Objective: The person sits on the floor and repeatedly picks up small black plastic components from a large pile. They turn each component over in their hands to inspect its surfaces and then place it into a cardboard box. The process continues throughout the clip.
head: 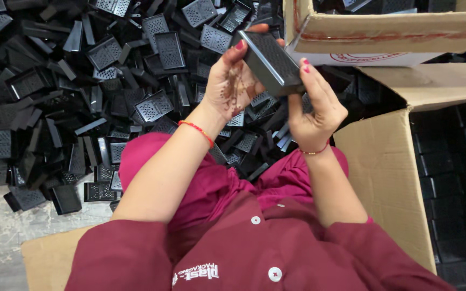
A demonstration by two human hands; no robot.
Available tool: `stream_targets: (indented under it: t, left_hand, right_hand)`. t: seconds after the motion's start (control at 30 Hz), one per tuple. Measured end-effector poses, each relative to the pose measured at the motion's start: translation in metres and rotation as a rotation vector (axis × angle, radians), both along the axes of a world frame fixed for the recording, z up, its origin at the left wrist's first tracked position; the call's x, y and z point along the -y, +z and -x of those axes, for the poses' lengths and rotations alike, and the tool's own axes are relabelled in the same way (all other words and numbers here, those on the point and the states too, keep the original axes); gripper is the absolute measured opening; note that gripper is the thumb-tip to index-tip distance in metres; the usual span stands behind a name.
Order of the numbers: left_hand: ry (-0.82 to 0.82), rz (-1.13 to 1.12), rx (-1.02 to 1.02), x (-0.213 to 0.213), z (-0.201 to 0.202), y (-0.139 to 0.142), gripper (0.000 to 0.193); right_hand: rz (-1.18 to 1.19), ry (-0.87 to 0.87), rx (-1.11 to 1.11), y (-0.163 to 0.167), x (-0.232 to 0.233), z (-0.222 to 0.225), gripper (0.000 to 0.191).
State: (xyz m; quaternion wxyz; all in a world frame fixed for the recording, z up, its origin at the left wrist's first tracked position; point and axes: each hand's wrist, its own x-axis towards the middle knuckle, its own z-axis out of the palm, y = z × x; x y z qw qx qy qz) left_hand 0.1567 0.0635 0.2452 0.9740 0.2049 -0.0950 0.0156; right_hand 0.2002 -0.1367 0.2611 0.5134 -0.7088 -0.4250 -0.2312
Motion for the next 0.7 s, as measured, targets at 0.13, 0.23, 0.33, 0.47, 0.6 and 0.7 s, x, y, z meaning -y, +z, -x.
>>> stream_targets:
  t: [0.13,0.23,0.33,0.47,0.6,0.7]
  left_hand:
    - [0.31,-0.245,0.015,0.006,-0.015,-0.012,0.04]
    - [0.662,-0.479,-0.084,0.01,-0.024,-0.024,0.051]
    - [0.782,-0.46,-0.301,0.009,-0.032,-0.035,0.06]
    - [0.833,-0.403,-0.448,0.007,-0.047,-0.044,0.058]
    - [0.766,-0.473,-0.519,-0.015,-0.063,-0.047,0.054]
    - [0.903,-0.38,-0.534,-0.046,-0.066,-0.05,0.042]
  right_hand:
    - [0.035,0.044,-0.061,0.008,0.005,0.004,0.04]
    - [0.05,0.065,-0.136,0.014,-0.001,0.013,0.039]
    - [0.074,0.032,-0.186,0.01,-0.01,0.028,0.041]
    - [0.078,0.055,-0.175,0.0,-0.014,0.026,0.039]
    - [0.137,-0.056,0.18,-0.006,-0.004,-0.057,0.031]
    - [0.297,-0.353,0.345,-0.011,0.021,-0.171,0.023]
